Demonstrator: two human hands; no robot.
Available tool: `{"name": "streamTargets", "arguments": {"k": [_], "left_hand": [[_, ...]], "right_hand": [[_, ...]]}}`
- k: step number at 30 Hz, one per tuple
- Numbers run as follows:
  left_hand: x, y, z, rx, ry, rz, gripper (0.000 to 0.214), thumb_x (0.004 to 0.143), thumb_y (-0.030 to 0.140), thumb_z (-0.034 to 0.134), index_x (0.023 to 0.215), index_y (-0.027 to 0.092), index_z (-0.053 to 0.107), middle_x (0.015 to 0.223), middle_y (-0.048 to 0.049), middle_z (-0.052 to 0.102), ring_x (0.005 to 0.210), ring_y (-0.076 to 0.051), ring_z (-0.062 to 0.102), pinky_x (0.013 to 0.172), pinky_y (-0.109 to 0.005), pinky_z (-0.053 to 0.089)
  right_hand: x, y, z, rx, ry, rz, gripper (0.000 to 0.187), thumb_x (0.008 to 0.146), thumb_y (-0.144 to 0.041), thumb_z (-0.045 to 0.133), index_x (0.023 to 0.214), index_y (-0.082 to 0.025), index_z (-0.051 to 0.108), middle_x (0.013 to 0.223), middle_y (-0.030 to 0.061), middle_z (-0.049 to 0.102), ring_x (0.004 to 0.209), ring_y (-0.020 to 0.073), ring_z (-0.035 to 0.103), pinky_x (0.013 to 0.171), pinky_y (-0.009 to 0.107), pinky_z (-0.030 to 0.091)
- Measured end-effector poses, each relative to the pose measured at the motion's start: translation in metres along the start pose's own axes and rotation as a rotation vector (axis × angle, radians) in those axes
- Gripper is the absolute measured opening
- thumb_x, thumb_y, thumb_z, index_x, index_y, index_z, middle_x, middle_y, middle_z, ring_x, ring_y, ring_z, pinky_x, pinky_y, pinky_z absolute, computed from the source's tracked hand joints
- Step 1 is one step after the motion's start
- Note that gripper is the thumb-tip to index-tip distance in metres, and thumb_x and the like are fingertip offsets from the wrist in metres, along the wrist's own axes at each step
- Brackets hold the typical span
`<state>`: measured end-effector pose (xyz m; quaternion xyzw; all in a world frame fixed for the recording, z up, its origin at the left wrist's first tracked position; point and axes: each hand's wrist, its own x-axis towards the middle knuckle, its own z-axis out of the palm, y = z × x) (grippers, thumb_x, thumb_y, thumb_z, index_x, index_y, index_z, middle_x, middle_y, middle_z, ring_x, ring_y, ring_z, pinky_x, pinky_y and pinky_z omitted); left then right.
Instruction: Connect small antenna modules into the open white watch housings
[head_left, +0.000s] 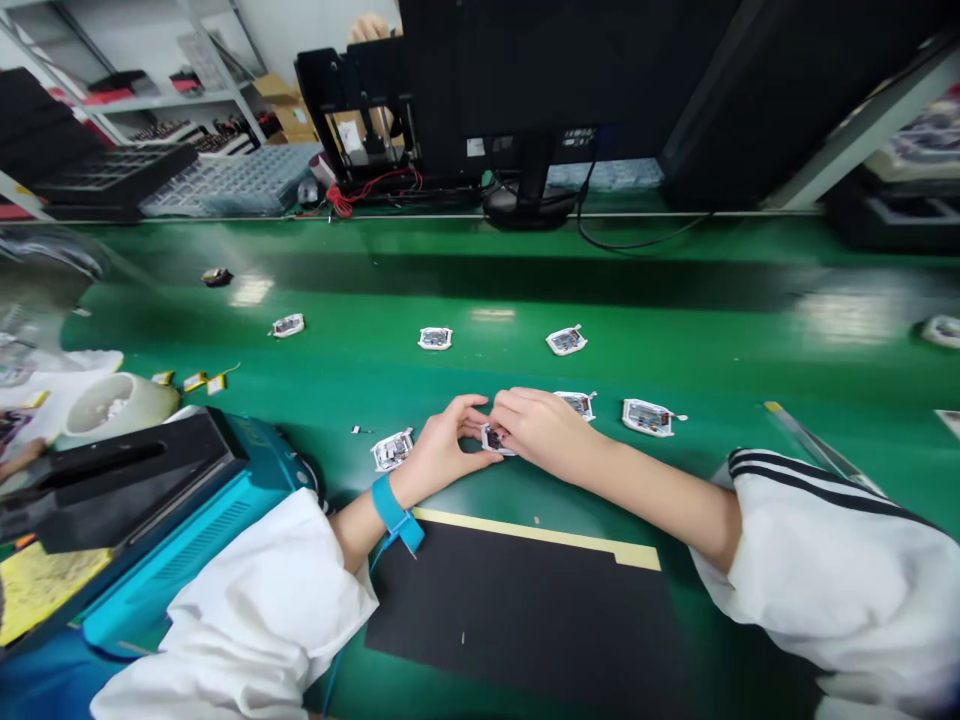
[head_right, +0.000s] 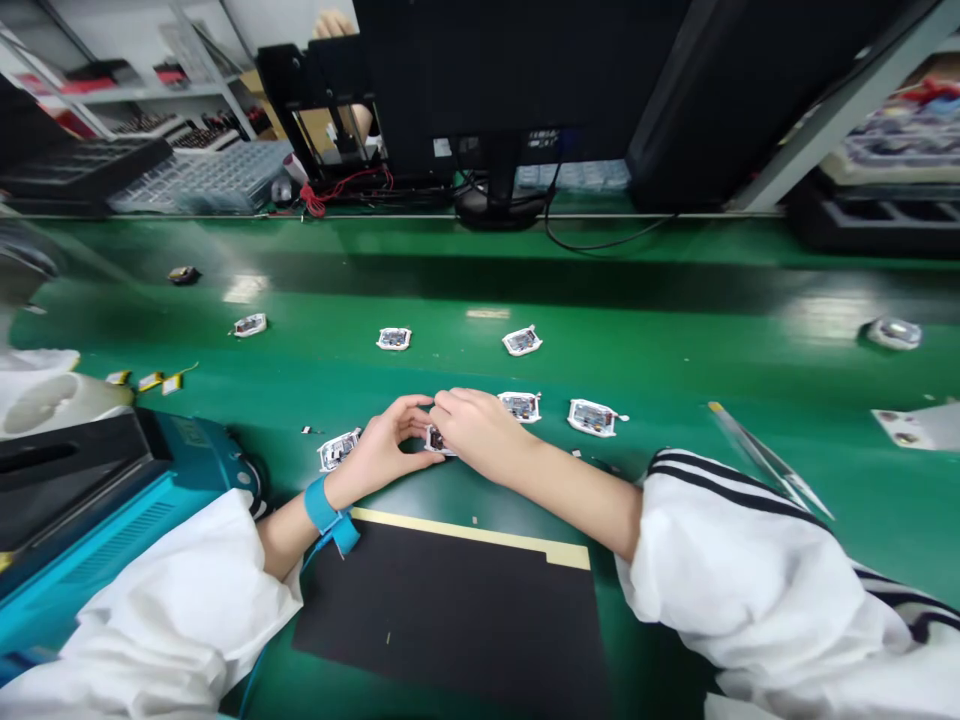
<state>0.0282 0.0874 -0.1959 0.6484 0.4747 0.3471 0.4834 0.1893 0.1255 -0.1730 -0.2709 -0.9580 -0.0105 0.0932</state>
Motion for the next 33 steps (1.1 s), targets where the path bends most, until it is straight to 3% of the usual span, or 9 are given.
{"name": "streamTargets", "arguments": {"k": [6,13,18,20,22,25,29,33], "left_hand": [[0.001,0.000,0.000,0.022,0.025,0.022,0.056,0.061,0.016,0.068,0.108,0.017,0.038,0.087,-0.0018,0.058,0.078,-0.010,0.059,0.076,-0.026,0.051],[0.004,-0.005,0.000,0.065,0.013,0.015,0.047,0.065,0.026,0.064,0.103,0.020,0.038,0.094,-0.0034,0.060,0.089,-0.017,0.059,0.080,-0.034,0.052],[-0.002,0.012,-0.009,0.231,0.003,0.052,0.052,0.067,0.021,0.062,0.112,0.020,0.035,0.097,-0.0034,0.060,0.088,-0.017,0.059,0.082,-0.035,0.049],[-0.005,0.028,-0.024,0.356,0.072,0.070,0.055,0.067,0.019,0.062,0.115,0.020,0.035,0.097,-0.0030,0.061,0.089,-0.017,0.059,0.083,-0.036,0.047],[-0.005,0.041,-0.044,0.449,0.200,0.084,0.053,0.067,0.020,0.063,0.114,0.022,0.038,0.096,-0.0008,0.062,0.088,-0.018,0.059,0.083,-0.035,0.046],[0.004,0.047,-0.077,0.539,0.460,0.087,0.043,0.068,0.023,0.063,0.107,0.022,0.044,0.099,-0.0005,0.061,0.091,-0.018,0.057,0.083,-0.035,0.045],[0.037,0.024,-0.106,0.561,0.705,0.049,0.041,0.073,0.023,0.059,0.108,0.014,0.041,0.103,-0.0084,0.058,0.096,-0.020,0.054,0.084,-0.037,0.043],[0.075,-0.018,-0.112,0.550,0.758,-0.005,0.037,0.079,0.028,0.053,0.109,0.011,0.042,0.102,-0.0099,0.054,0.093,-0.019,0.054,0.080,-0.038,0.045]], "right_hand": [[0.005,0.001,0.002,-0.013,-0.035,-0.020,0.011,0.079,-0.014,0.048,0.083,-0.009,0.057,0.078,0.0078,0.053,0.074,0.0176,0.050,0.067,0.029,0.040],[0.015,-0.004,-0.015,-0.037,-0.192,-0.138,0.017,0.083,-0.014,0.042,0.092,-0.011,0.057,0.094,0.0084,0.056,0.088,0.0174,0.049,0.077,0.029,0.039],[0.030,0.026,-0.042,0.113,-0.258,-0.147,0.010,0.077,-0.024,0.055,0.085,-0.020,0.061,0.085,-0.0003,0.057,0.079,0.0095,0.053,0.067,0.019,0.041],[0.050,0.048,-0.041,0.152,-0.204,-0.061,0.014,0.078,-0.021,0.053,0.090,-0.016,0.059,0.088,0.0021,0.056,0.082,0.0088,0.053,0.073,0.018,0.042],[0.078,0.063,-0.027,0.160,-0.147,0.052,0.025,0.079,-0.025,0.053,0.099,-0.010,0.054,0.096,0.0074,0.054,0.088,0.0131,0.052,0.077,0.025,0.043],[0.122,0.060,0.003,0.171,-0.126,0.167,0.036,0.081,-0.035,0.050,0.108,-0.011,0.047,0.102,0.0077,0.051,0.089,0.0154,0.052,0.077,0.034,0.045],[0.147,0.046,0.017,0.186,-0.136,0.266,0.031,0.084,-0.036,0.046,0.103,-0.012,0.050,0.102,0.0065,0.052,0.087,0.0139,0.053,0.075,0.033,0.046],[0.110,0.055,-0.006,0.194,-0.133,0.316,0.031,0.080,-0.039,0.051,0.094,-0.011,0.054,0.097,0.0067,0.053,0.087,0.0148,0.052,0.076,0.033,0.044]]}}
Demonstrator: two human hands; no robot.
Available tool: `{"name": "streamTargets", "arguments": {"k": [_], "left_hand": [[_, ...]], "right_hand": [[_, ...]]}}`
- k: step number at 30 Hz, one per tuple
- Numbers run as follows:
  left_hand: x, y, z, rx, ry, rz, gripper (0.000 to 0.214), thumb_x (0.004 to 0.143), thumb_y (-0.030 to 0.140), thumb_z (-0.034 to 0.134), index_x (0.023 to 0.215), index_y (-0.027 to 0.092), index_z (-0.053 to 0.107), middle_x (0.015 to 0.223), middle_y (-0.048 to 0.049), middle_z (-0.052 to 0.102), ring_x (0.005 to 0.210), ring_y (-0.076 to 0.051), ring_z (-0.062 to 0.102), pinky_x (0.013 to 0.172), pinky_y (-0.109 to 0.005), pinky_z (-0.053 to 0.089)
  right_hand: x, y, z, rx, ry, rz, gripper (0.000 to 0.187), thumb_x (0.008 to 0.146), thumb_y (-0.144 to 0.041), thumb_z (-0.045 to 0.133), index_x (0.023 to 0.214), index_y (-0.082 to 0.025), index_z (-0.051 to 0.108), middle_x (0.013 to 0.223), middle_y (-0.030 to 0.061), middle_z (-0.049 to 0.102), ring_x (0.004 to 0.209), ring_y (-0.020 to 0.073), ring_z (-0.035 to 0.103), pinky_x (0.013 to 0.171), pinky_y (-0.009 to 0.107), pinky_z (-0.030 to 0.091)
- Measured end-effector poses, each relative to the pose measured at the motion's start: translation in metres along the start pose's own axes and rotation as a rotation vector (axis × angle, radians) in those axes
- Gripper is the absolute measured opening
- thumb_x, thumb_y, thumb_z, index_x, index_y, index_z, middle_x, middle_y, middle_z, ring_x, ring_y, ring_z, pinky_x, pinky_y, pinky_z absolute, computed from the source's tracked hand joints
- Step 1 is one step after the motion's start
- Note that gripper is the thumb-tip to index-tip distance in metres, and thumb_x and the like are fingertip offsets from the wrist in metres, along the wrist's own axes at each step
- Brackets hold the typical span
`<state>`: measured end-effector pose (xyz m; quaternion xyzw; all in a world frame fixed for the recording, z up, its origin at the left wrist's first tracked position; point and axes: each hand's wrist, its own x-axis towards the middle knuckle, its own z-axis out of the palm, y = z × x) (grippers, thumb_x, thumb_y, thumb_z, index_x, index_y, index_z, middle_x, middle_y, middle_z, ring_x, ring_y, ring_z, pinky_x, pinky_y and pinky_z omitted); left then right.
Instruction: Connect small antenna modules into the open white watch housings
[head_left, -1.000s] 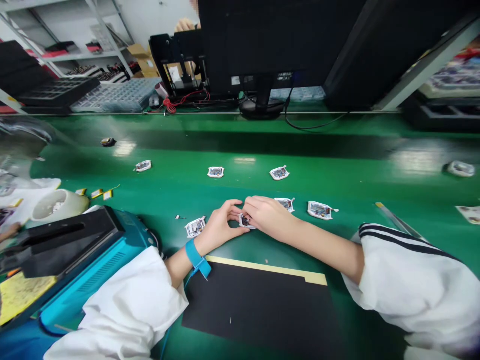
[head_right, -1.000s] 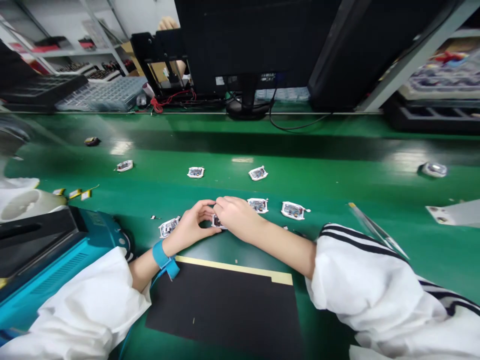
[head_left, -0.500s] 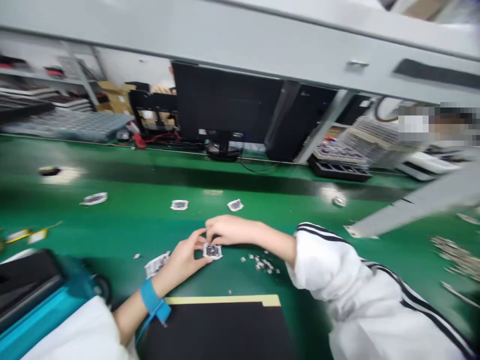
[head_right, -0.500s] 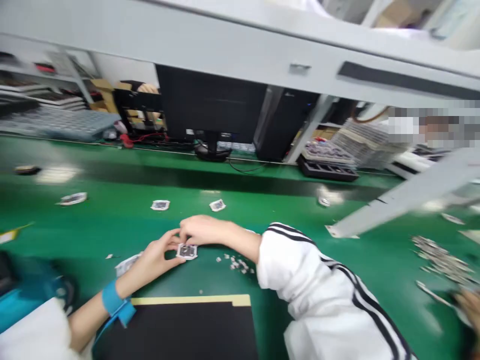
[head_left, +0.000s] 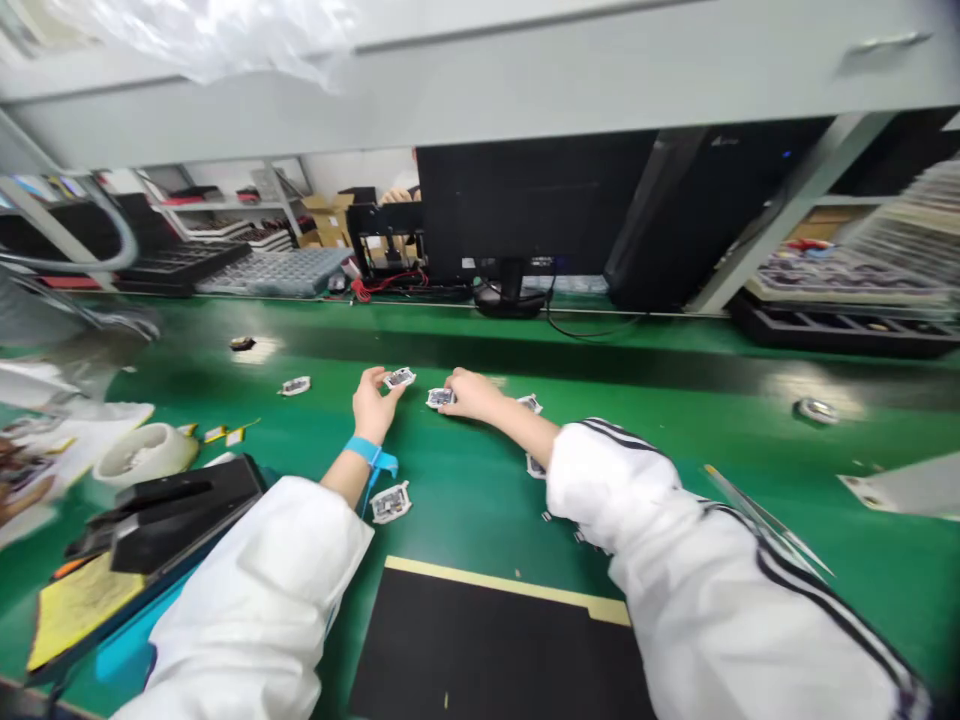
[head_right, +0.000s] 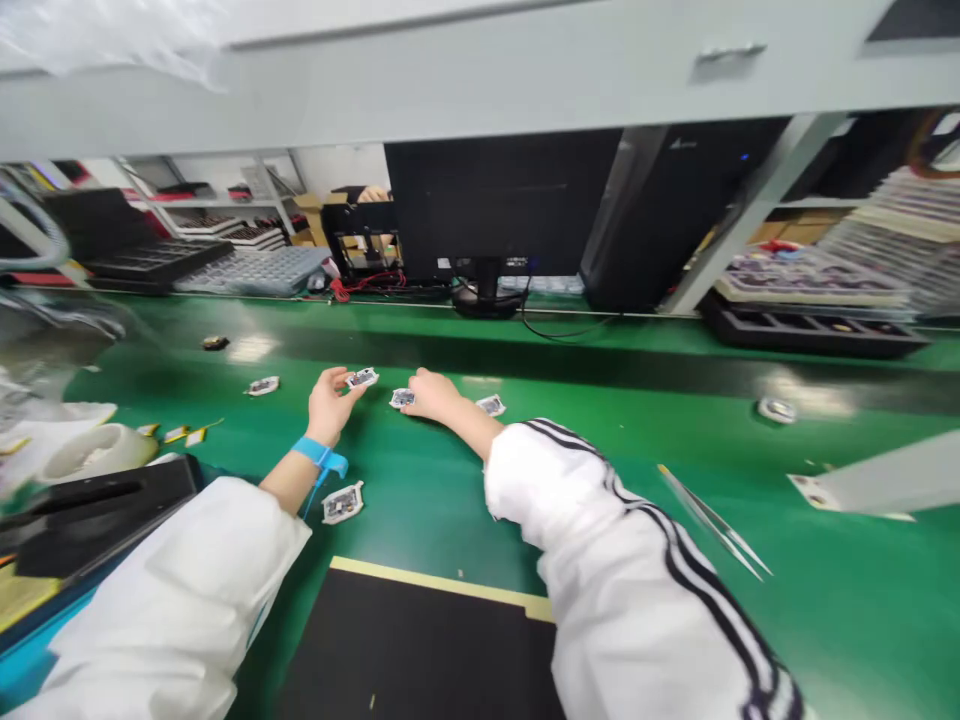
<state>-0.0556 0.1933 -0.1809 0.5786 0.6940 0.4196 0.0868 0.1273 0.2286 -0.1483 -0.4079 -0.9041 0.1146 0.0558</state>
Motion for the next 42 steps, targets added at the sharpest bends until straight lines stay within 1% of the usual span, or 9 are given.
{"name": "streamTargets", "arguments": {"k": [4,8,11,14,18,24,31,39,42], "left_hand": [[0.012,-0.009,0.027,-0.006,-0.145,0.083,0.030,0.083,0.033,0.047,0.103,0.012,0.049,0.099,-0.0060,0.053,0.087,-0.015,0.054,0.076,-0.034,0.048],[0.008,0.026,0.022,0.017,-0.146,0.240,0.031,0.082,0.033,0.047,0.106,0.013,0.047,0.104,-0.0070,0.051,0.091,-0.016,0.052,0.078,-0.036,0.047],[-0.033,0.073,0.007,0.057,-0.143,0.458,0.026,0.083,0.032,0.046,0.099,0.013,0.050,0.099,-0.0060,0.052,0.091,-0.016,0.051,0.081,-0.037,0.044],[-0.099,0.113,0.005,0.117,-0.369,0.772,0.013,0.082,0.024,0.046,0.074,0.016,0.055,0.074,-0.0005,0.056,0.075,-0.013,0.053,0.073,-0.028,0.046],[-0.161,0.125,0.029,0.260,-0.531,0.972,0.008,0.079,0.018,0.049,0.078,0.013,0.055,0.076,-0.0042,0.059,0.072,-0.016,0.055,0.064,-0.027,0.048],[-0.160,0.114,0.046,0.383,-0.629,1.021,0.010,0.079,0.010,0.045,0.077,0.011,0.054,0.075,-0.0052,0.057,0.071,-0.017,0.054,0.066,-0.028,0.048],[-0.145,0.101,0.020,0.297,-0.625,0.903,0.009,0.077,0.011,0.046,0.078,0.014,0.054,0.072,-0.0017,0.056,0.069,-0.014,0.052,0.067,-0.025,0.047],[-0.141,0.072,0.003,0.219,-0.606,0.794,0.015,0.081,0.013,0.042,0.084,0.012,0.057,0.080,-0.0054,0.056,0.074,-0.015,0.050,0.068,-0.027,0.047],[-0.140,0.069,0.004,0.135,-0.526,0.785,0.013,0.080,0.012,0.045,0.087,0.012,0.056,0.084,-0.0052,0.057,0.076,-0.013,0.050,0.071,-0.026,0.046]], "right_hand": [[-0.080,0.020,-0.017,0.049,-0.044,-0.039,0.034,0.067,-0.044,0.062,0.084,-0.014,0.061,0.081,0.0042,0.056,0.077,0.0150,0.053,0.069,0.026,0.042],[-0.138,0.020,-0.002,0.076,-0.071,-0.055,0.034,0.068,-0.041,0.063,0.093,-0.017,0.061,0.086,0.0039,0.055,0.075,0.0134,0.054,0.067,0.023,0.043],[-0.150,0.021,0.017,0.060,-0.038,-0.049,0.042,0.069,-0.043,0.061,0.100,-0.014,0.059,0.089,0.0076,0.053,0.079,0.0175,0.055,0.070,0.029,0.044],[-0.151,0.027,0.026,0.064,0.014,-0.087,0.043,0.073,-0.042,0.056,0.107,-0.014,0.055,0.094,0.0089,0.052,0.085,0.0197,0.053,0.074,0.033,0.044],[-0.153,0.038,0.023,0.121,0.044,-0.194,0.036,0.077,-0.026,0.055,0.110,-0.015,0.052,0.098,0.0071,0.052,0.091,0.0154,0.052,0.080,0.028,0.044],[-0.165,0.057,0.017,0.185,0.070,-0.225,0.021,0.078,-0.017,0.052,0.097,-0.011,0.058,0.091,0.0064,0.054,0.082,0.0124,0.055,0.077,0.025,0.047],[-0.164,0.045,0.023,0.196,0.124,-0.135,0.051,0.073,-0.042,0.057,0.113,-0.011,0.049,0.099,0.0096,0.052,0.088,0.0200,0.054,0.077,0.035,0.048],[-0.150,0.030,0.040,0.247,0.093,-0.106,0.039,0.075,-0.036,0.056,0.105,-0.012,0.053,0.096,0.0077,0.052,0.083,0.0187,0.054,0.075,0.034,0.048],[-0.149,0.032,0.042,0.277,0.105,-0.112,0.039,0.075,-0.036,0.056,0.106,-0.013,0.053,0.097,0.0070,0.052,0.082,0.0174,0.054,0.074,0.033,0.048]]}}
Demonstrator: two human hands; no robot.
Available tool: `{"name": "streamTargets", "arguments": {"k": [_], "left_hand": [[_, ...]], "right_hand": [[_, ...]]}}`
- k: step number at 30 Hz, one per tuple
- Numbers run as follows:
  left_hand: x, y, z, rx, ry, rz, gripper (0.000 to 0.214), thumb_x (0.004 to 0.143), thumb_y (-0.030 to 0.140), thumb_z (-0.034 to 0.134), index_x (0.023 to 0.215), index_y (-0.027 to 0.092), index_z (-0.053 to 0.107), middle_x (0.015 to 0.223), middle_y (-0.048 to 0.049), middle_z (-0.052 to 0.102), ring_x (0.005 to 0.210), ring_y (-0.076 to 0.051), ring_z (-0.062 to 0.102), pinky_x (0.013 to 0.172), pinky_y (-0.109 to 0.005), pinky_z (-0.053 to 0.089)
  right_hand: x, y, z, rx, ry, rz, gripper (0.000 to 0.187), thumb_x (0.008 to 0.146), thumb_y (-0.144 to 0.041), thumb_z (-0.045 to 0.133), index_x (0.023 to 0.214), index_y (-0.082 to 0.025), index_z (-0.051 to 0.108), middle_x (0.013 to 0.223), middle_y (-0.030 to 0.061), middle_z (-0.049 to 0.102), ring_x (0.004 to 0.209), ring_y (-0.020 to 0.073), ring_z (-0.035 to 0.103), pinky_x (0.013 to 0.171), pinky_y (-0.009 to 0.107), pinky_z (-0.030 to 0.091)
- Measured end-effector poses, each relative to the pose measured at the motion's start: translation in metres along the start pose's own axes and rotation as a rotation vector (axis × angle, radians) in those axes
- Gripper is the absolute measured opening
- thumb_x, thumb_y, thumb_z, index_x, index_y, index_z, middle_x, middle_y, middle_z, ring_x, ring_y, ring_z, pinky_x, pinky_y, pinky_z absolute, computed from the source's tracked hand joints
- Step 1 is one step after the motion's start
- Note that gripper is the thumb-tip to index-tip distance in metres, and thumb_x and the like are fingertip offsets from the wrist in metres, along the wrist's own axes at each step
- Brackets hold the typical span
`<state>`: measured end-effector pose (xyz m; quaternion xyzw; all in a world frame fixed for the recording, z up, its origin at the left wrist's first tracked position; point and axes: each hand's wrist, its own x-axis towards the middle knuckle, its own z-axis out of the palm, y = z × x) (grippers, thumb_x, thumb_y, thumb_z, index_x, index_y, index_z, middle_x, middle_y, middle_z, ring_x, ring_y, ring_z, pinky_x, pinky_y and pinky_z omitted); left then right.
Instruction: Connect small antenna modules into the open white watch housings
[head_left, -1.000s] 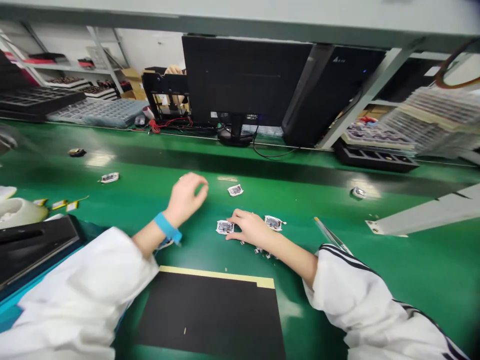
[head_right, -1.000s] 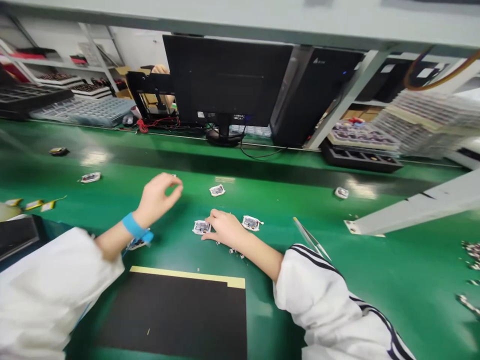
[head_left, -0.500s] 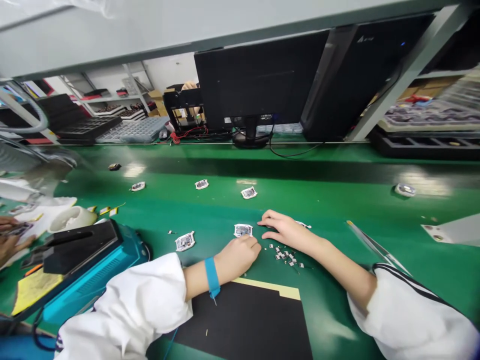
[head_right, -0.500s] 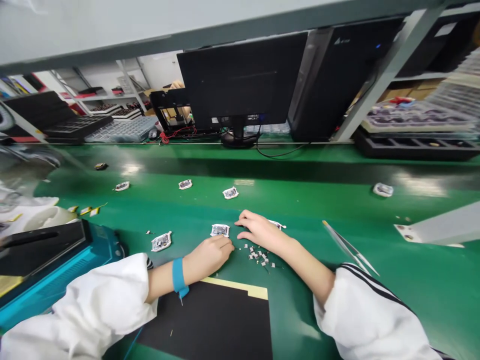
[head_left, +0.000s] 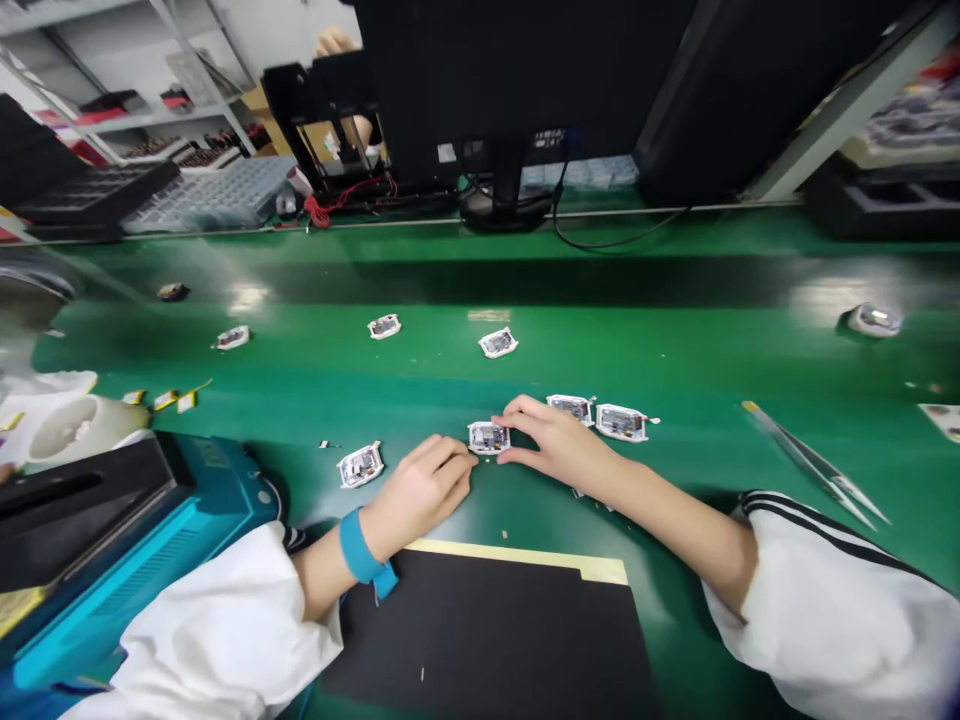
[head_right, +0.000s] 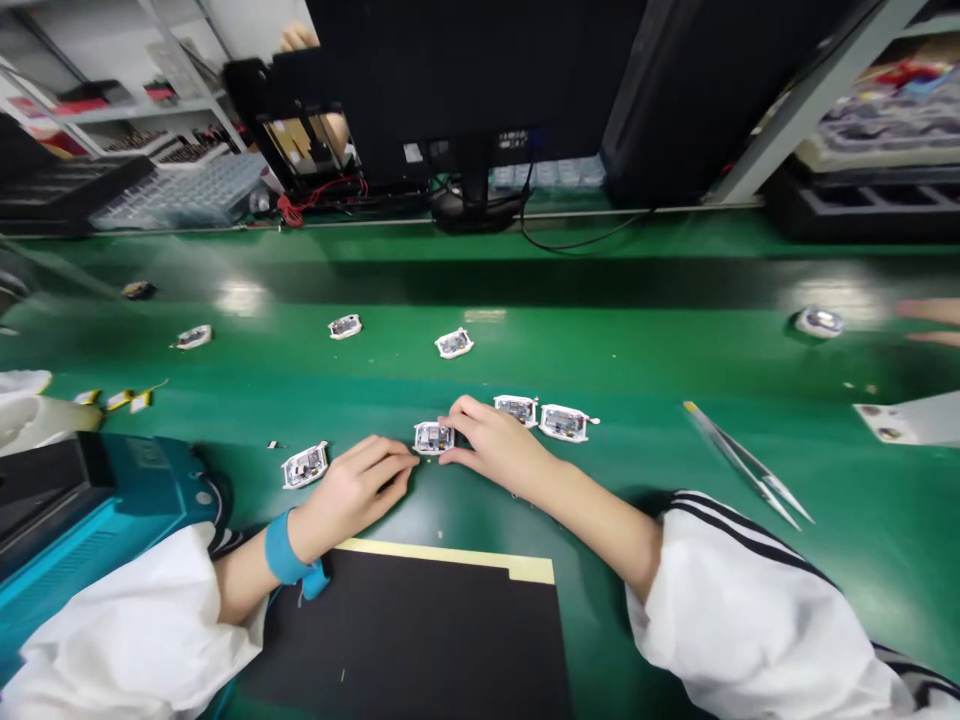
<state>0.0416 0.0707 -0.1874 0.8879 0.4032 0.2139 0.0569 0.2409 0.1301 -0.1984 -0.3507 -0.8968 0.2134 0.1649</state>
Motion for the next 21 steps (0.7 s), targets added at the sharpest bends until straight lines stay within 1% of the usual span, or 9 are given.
{"name": "streamTargets", "arguments": {"k": [2,3,4,7,11,15,18,21], "left_hand": [[0.004,-0.002,0.001,-0.042,0.101,-0.008,0.014,0.078,0.011,0.049,0.090,0.013,0.056,0.086,-0.0044,0.058,0.077,-0.012,0.051,0.071,-0.025,0.046],[0.007,-0.003,0.002,-0.062,0.131,-0.011,0.014,0.078,0.011,0.050,0.091,0.014,0.056,0.086,-0.0040,0.058,0.077,-0.012,0.052,0.072,-0.024,0.046],[0.010,-0.004,0.003,-0.079,0.136,-0.013,0.014,0.078,0.011,0.050,0.090,0.014,0.057,0.087,-0.0035,0.059,0.078,-0.011,0.053,0.072,-0.023,0.047],[0.017,-0.009,0.007,-0.107,0.093,-0.002,0.012,0.078,0.012,0.051,0.086,0.015,0.059,0.086,-0.0027,0.060,0.078,-0.011,0.055,0.073,-0.023,0.048],[0.020,-0.008,0.009,-0.059,0.037,0.002,0.014,0.078,0.012,0.050,0.087,0.014,0.060,0.087,-0.0035,0.061,0.077,-0.012,0.055,0.072,-0.025,0.048],[0.021,-0.004,0.007,0.038,0.029,0.007,0.017,0.079,0.012,0.047,0.088,0.014,0.061,0.086,-0.0039,0.062,0.073,-0.013,0.054,0.069,-0.025,0.048],[0.022,-0.002,0.007,0.067,0.011,0.002,0.018,0.079,0.013,0.046,0.088,0.015,0.061,0.086,-0.0036,0.062,0.073,-0.013,0.055,0.069,-0.026,0.048],[0.023,-0.002,0.007,0.072,0.010,0.002,0.018,0.079,0.014,0.046,0.087,0.016,0.062,0.086,-0.0029,0.062,0.073,-0.014,0.055,0.068,-0.027,0.048]], "right_hand": [[-0.001,0.000,0.002,0.016,0.013,-0.032,0.039,0.076,-0.035,0.055,0.109,-0.013,0.052,0.098,0.0073,0.051,0.082,0.0167,0.054,0.073,0.032,0.048],[-0.001,0.000,0.003,0.027,0.014,-0.051,0.040,0.077,-0.034,0.054,0.110,-0.013,0.051,0.098,0.0077,0.050,0.082,0.0164,0.053,0.073,0.031,0.048],[-0.002,-0.001,0.004,0.040,0.013,-0.069,0.040,0.077,-0.032,0.054,0.112,-0.012,0.050,0.099,0.0082,0.049,0.082,0.0161,0.053,0.073,0.030,0.048],[-0.003,-0.002,0.007,0.092,0.029,-0.095,0.040,0.078,-0.028,0.053,0.113,-0.009,0.049,0.099,0.0099,0.049,0.082,0.0154,0.052,0.073,0.029,0.047],[-0.002,0.000,0.008,0.159,0.079,-0.118,0.041,0.075,-0.031,0.057,0.108,-0.007,0.052,0.095,0.0105,0.050,0.083,0.0152,0.052,0.073,0.028,0.047],[-0.001,0.002,0.007,0.168,0.100,-0.122,0.039,0.074,-0.034,0.058,0.104,-0.010,0.054,0.092,0.0092,0.051,0.081,0.0144,0.051,0.071,0.027,0.047],[0.000,0.003,0.006,0.150,0.102,-0.123,0.037,0.074,-0.035,0.058,0.103,-0.012,0.054,0.092,0.0080,0.051,0.081,0.0140,0.051,0.070,0.027,0.046],[-0.001,0.003,0.007,0.126,0.105,-0.126,0.037,0.075,-0.035,0.057,0.103,-0.011,0.054,0.093,0.0081,0.051,0.079,0.0135,0.051,0.068,0.026,0.046]]}}
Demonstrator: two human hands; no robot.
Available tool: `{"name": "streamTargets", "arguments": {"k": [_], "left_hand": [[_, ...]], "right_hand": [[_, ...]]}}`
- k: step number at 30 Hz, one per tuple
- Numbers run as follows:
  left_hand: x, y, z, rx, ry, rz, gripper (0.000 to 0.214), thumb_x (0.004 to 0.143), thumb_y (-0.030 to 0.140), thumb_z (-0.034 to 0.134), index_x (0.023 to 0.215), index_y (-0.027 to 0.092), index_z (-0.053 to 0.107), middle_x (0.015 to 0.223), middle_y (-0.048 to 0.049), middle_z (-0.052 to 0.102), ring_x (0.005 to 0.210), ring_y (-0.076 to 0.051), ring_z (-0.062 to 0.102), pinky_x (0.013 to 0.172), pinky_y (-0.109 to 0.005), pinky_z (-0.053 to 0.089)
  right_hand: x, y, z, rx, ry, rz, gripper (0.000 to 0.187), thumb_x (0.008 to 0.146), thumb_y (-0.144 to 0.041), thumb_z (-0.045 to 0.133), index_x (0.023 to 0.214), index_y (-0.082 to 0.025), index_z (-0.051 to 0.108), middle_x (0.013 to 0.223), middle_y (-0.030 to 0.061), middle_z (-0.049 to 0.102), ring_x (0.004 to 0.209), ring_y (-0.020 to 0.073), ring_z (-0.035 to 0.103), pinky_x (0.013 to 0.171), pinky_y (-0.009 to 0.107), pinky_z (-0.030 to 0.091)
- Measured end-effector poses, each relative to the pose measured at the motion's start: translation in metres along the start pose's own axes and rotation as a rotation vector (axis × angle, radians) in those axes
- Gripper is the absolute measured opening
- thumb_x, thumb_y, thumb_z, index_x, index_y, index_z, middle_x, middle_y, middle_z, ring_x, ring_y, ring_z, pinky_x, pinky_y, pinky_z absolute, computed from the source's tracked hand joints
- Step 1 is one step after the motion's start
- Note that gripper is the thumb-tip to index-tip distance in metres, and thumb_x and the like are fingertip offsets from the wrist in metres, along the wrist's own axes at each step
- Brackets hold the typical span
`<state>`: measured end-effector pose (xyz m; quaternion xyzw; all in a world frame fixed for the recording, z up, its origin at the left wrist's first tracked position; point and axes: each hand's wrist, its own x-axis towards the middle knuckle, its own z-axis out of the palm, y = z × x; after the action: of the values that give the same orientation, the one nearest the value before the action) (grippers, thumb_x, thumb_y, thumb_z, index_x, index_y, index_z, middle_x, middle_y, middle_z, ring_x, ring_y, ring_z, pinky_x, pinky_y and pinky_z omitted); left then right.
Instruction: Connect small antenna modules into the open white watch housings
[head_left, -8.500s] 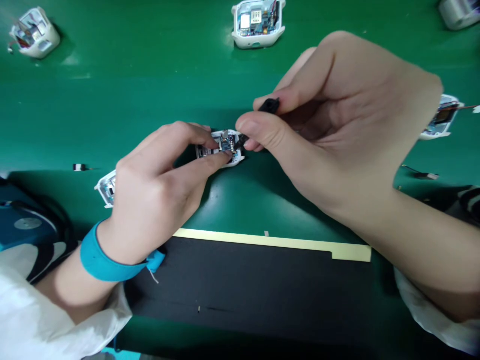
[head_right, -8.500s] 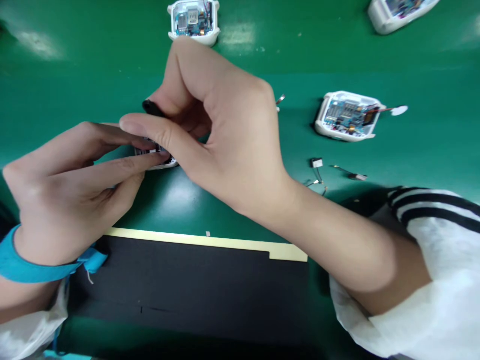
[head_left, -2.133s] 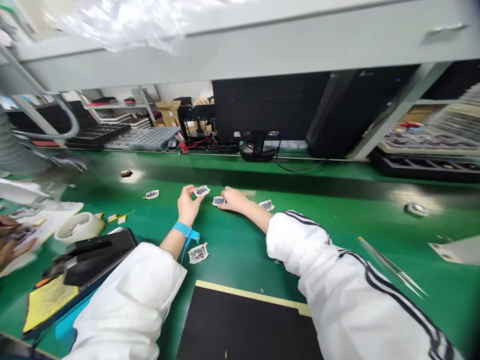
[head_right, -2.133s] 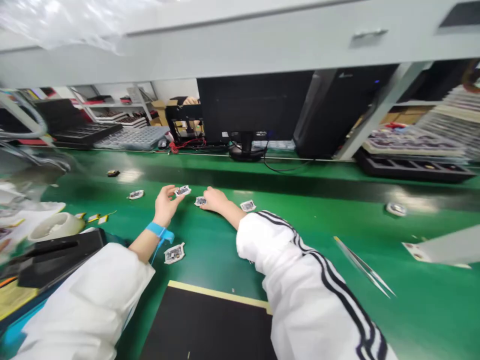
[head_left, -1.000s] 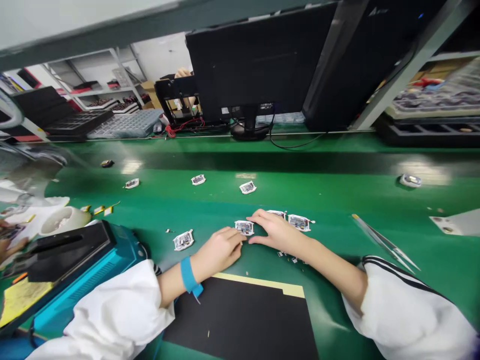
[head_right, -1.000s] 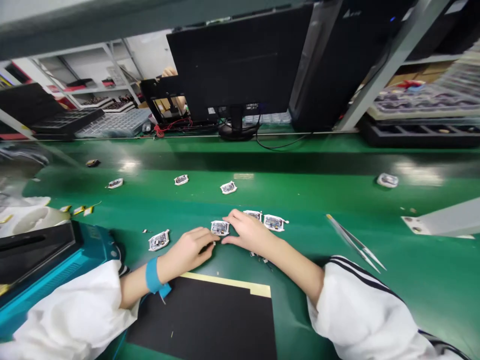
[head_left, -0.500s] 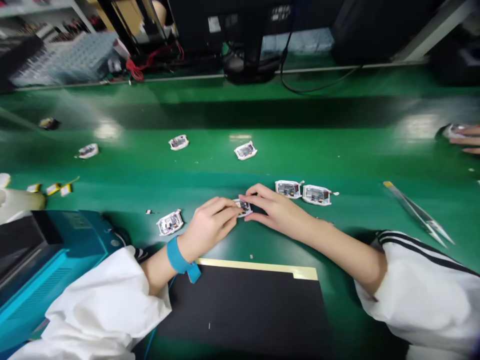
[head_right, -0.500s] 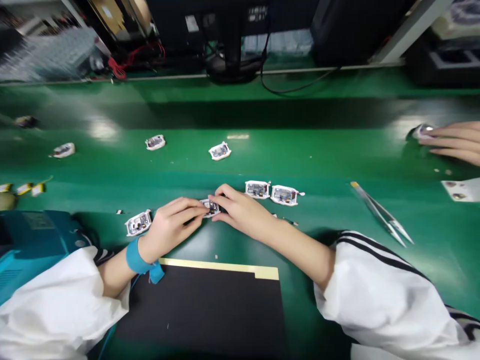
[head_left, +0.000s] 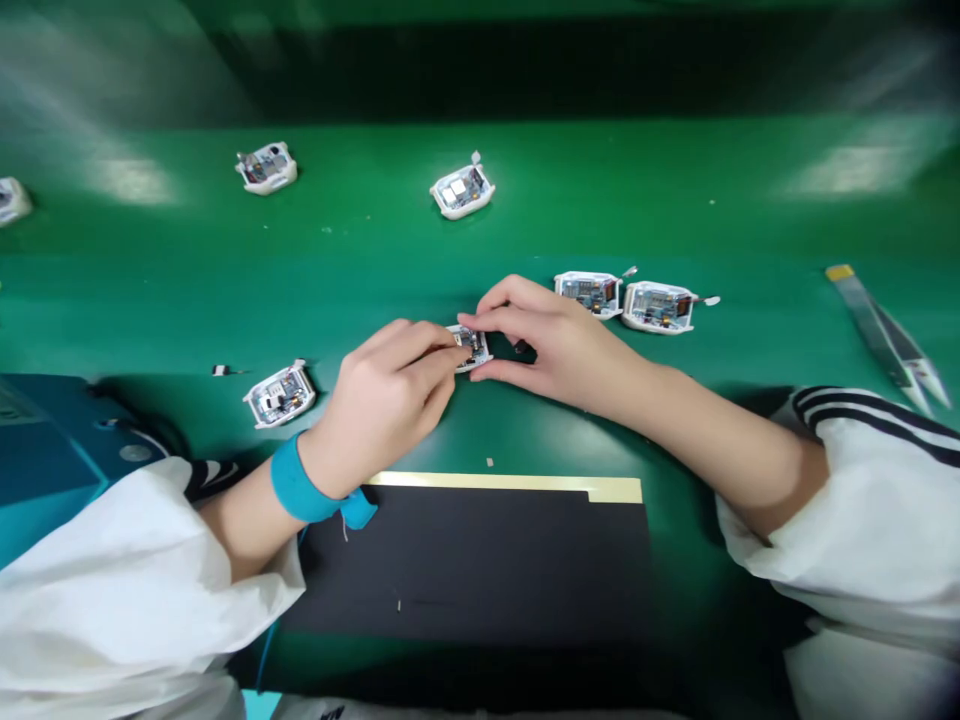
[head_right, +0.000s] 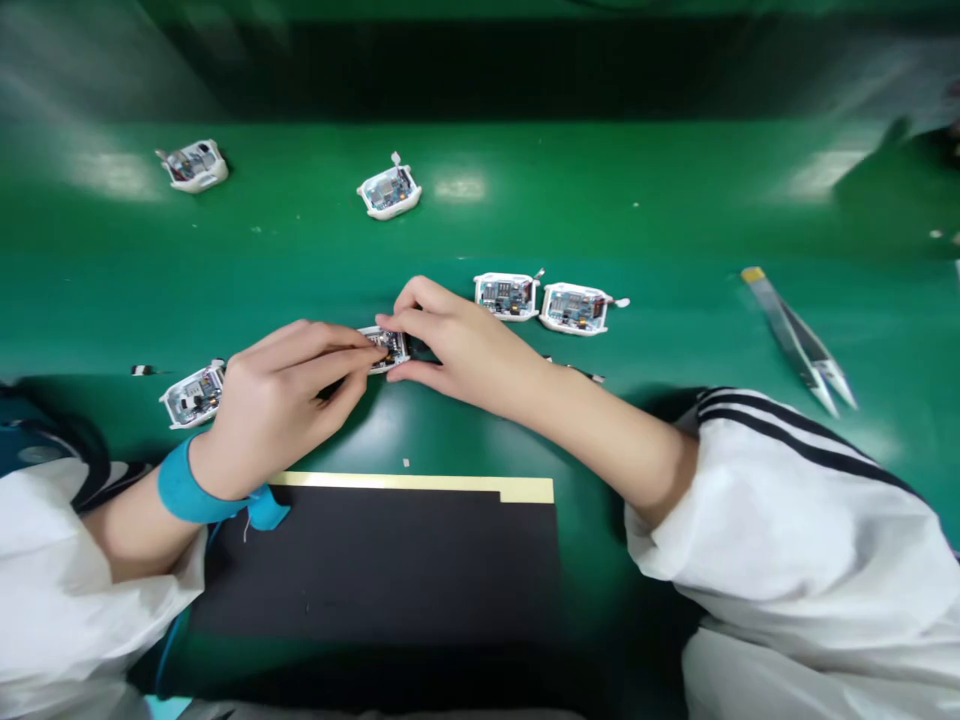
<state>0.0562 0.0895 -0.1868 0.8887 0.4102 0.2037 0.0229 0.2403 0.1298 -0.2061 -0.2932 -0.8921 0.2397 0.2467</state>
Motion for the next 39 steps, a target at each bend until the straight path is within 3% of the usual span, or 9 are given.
{"name": "streamTargets", "arguments": {"k": [13,26,39], "left_hand": [[-0.0007,0.0032,0.0013,0.034,-0.010,-0.083,0.018,0.079,0.018,0.046,0.086,0.021,0.062,0.085,0.0012,0.061,0.074,-0.012,0.053,0.067,-0.023,0.042],[-0.0024,0.0018,0.0058,0.062,0.010,-0.029,0.019,0.081,0.016,0.043,0.087,0.020,0.060,0.082,-0.0004,0.058,0.071,-0.012,0.050,0.065,-0.024,0.041],[-0.0001,0.0040,0.0014,0.016,-0.041,-0.039,0.018,0.083,0.020,0.042,0.092,0.024,0.058,0.084,-0.0016,0.055,0.076,-0.014,0.051,0.066,-0.027,0.043]], "right_hand": [[-0.0018,0.0039,0.0034,0.006,0.014,-0.034,0.037,0.076,-0.040,0.055,0.101,-0.013,0.054,0.091,0.0055,0.049,0.071,0.0109,0.047,0.063,0.026,0.042],[-0.0009,0.0037,0.0042,-0.034,0.009,-0.015,0.036,0.075,-0.036,0.057,0.103,-0.015,0.056,0.089,0.0046,0.050,0.067,0.0104,0.046,0.056,0.024,0.041],[-0.0022,0.0029,0.0009,-0.085,-0.013,-0.012,0.032,0.075,-0.036,0.057,0.100,-0.016,0.057,0.094,0.0031,0.050,0.082,0.0125,0.051,0.074,0.027,0.046]]}}
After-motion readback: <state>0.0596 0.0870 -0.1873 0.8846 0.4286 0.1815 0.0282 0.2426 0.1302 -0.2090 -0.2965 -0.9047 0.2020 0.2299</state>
